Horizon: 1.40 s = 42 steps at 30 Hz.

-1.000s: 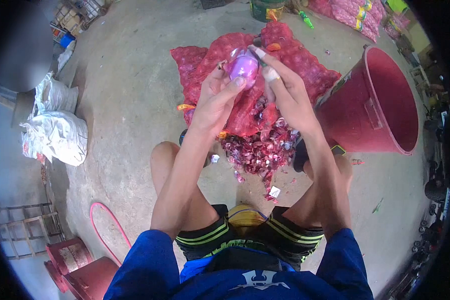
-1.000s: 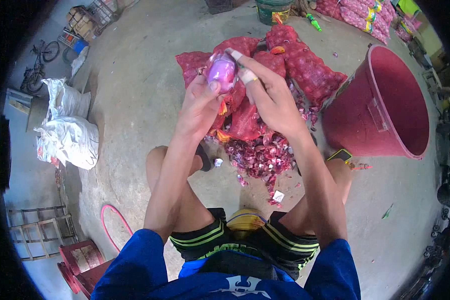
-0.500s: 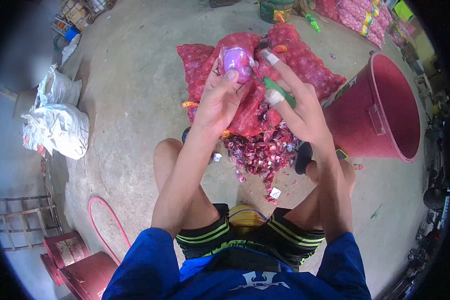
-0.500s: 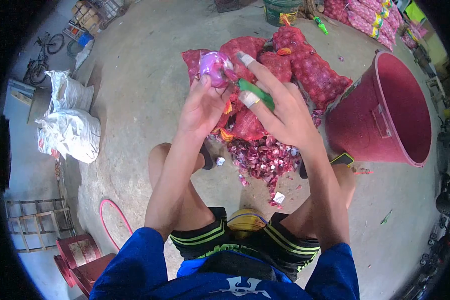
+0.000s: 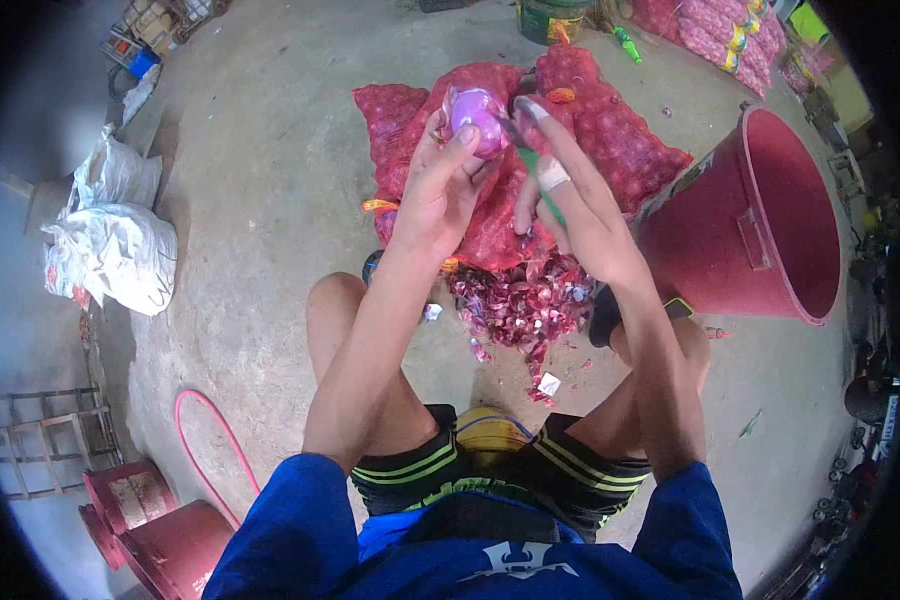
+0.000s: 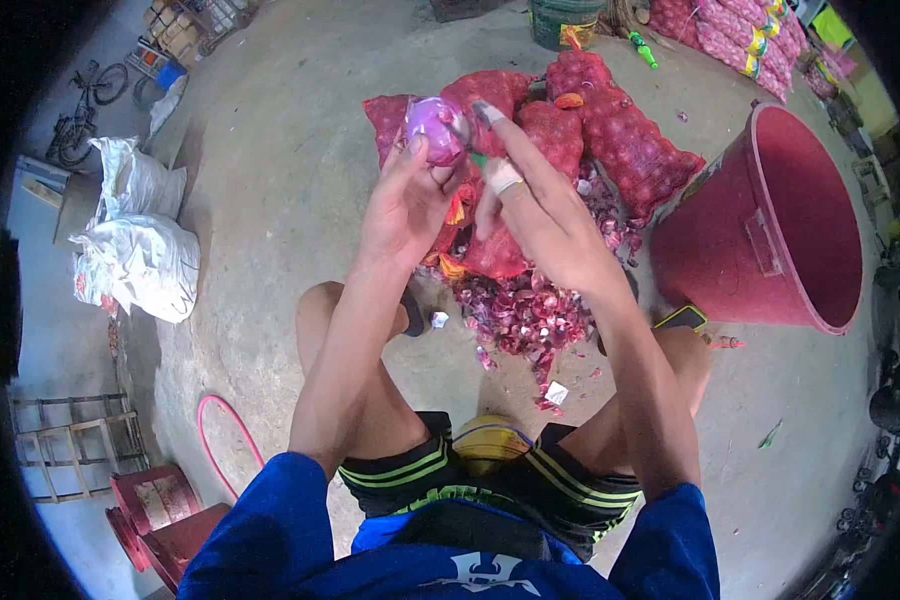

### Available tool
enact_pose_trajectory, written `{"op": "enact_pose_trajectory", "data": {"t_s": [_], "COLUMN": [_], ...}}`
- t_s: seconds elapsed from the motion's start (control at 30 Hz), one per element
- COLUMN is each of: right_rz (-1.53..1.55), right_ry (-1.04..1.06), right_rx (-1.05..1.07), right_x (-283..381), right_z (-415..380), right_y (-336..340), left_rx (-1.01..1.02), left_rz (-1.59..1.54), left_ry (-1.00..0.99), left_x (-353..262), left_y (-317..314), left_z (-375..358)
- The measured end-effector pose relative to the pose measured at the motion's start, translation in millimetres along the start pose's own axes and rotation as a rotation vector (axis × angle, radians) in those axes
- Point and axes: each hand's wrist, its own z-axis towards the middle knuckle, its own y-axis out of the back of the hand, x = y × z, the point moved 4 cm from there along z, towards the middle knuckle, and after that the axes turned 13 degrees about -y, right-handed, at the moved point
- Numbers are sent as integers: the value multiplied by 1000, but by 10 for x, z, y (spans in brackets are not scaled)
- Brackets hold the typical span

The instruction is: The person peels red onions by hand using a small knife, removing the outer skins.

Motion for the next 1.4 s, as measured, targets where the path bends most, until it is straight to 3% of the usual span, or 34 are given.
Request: {"op": "enact_pose_trajectory", "data": {"t_s": [0.2,0.33,0.5,0.73,0.8,0.83,0.9,1.0,1.03,1.07,1.4], "right_rz": [-386,-482,-311,-248,-184,-184,-151,-160,-159,-210,-208], "right_ry": [374,288,259,368,166,166,46,21,20,62,171], "right_rx": [-196,-244,-374,-415,-452,-453,-402,-278,-272,-225,29], "right_x": [76,114,94,-14,-99,-106,-151,-128,-94,-20,67], "right_z": [8,-6,79,148,187,206,248,165,124,78,-42], "right_y": [-10,-25,94,126,223,275,389,373,368,344,316], "left_rx": [31,87,126,68,97,163,231,131,140,148,156], "left_rz": [28,35,15,-205,-259,-338,-420,-263,-119,25,322], "left_ry": [28,1,-21,105,118,143,168,124,16,-91,-199], "left_x": [26,45,45,115,125,134,124,83,70,33,-168], "left_y": [-33,-66,-127,-66,-31,-42,-108,-88,-97,-115,-128], "left_z": [-38,-49,-46,-71,-82,-81,-89,-73,-24,7,9]}}
